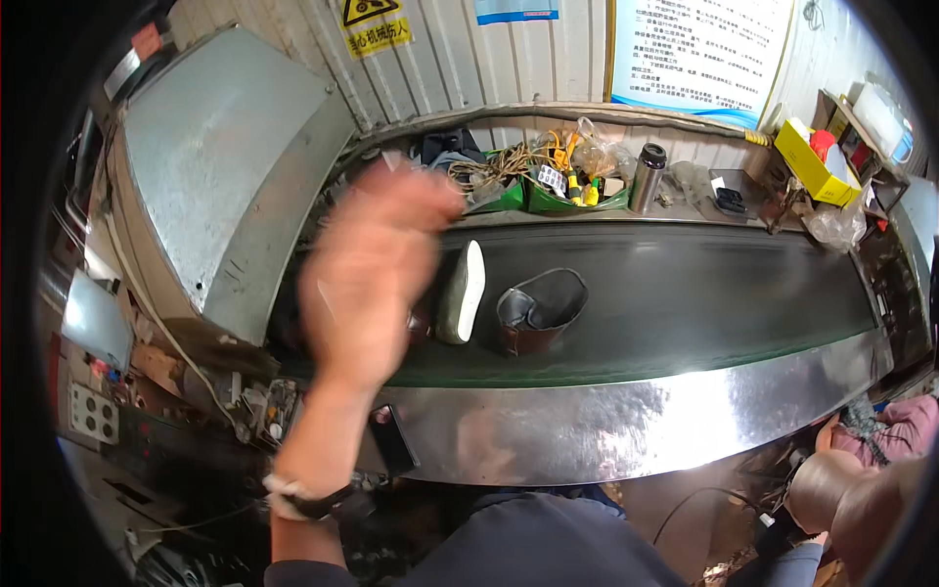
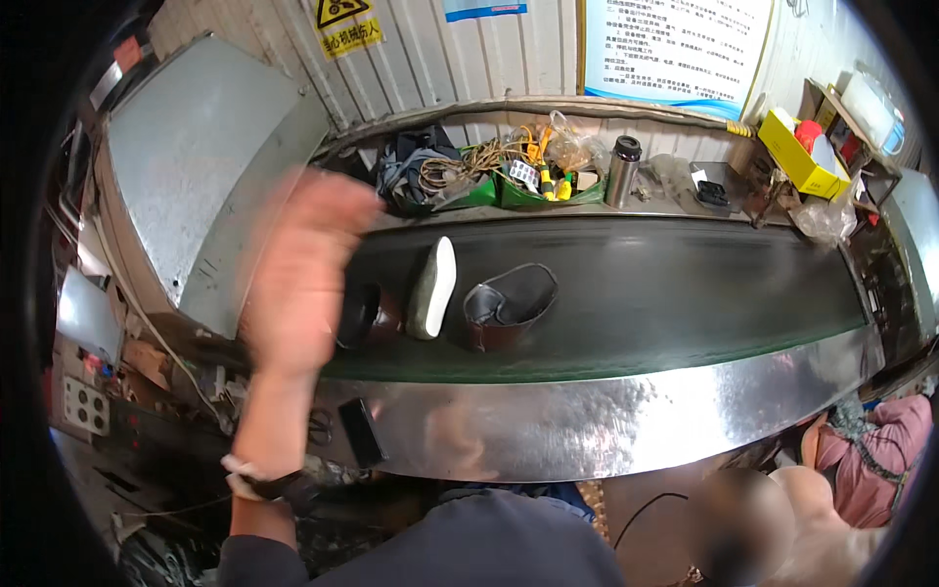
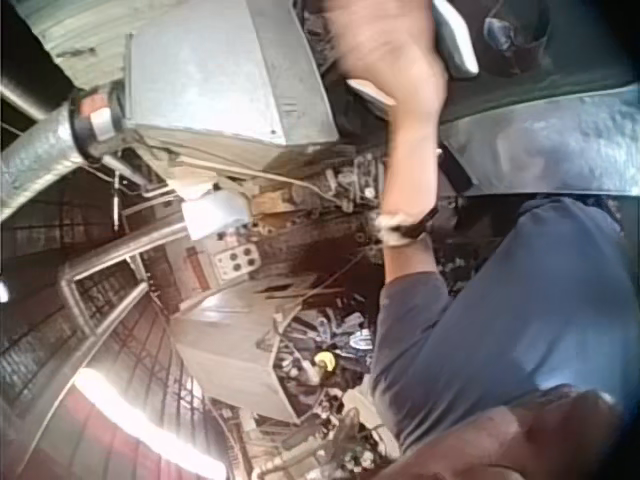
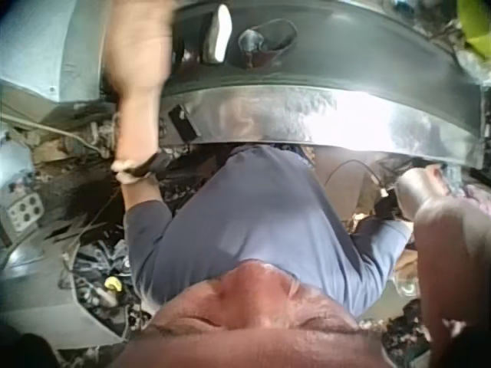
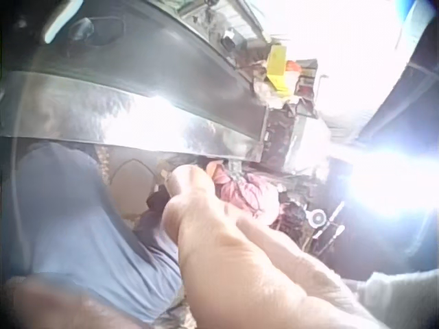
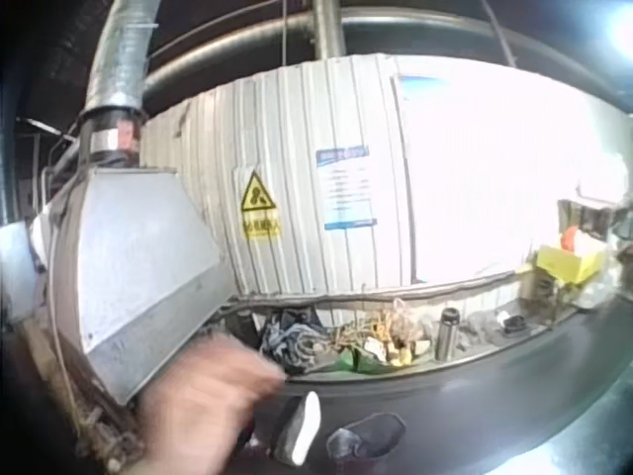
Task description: Operating an industrial shoe lasting machine to process and shape shoes on a production line.
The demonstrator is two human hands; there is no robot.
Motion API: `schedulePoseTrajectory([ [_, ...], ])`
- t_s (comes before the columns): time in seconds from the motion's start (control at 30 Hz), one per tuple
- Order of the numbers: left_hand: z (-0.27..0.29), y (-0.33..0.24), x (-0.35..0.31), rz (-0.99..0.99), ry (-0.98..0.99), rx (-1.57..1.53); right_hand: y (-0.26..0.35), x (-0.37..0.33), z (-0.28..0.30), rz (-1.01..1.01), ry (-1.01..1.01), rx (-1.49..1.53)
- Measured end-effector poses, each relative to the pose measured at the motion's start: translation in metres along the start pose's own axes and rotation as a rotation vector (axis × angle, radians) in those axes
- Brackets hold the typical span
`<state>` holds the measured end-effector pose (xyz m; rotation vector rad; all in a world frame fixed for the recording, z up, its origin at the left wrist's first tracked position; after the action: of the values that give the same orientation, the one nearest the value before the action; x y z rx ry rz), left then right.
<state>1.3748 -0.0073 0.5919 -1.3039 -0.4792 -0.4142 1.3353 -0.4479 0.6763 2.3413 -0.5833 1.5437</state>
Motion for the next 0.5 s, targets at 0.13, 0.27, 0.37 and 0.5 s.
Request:
schedulePoseTrajectory([
  [0.13,-0.061,0.249,-0.085,0.454,0.358,0.582,-0.002,-0.008,0.016,0.016,-0.001,0.114],
  [0.27,-0.090,0.331,-0.118,0.296,0.693,0.908,-0.004,-0.027,0.014,-0.007,-0.022,0.044],
  [0.37,-0.143,0.326,-0.110,0.229,0.696,0.696,-0.062,-0.076,0.052,-0.386,-0.268,-0.587],
  [0.5,-0.185,0.256,-0.073,0.337,0.760,0.208,-0.073,-0.339,0.149,-1.200,-0.865,-0.833],
])
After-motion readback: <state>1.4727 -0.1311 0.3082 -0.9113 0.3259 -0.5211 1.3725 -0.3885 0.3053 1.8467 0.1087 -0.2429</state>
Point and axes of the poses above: each hand's wrist, its own x-axis towards the middle knuckle, its own z-axis out of the back of the hand, y = z × x, the point moved 6 cm from there along x, towards the middle knuckle, and after that the axes turned 5 degrees about z, right-handed, at the moved point
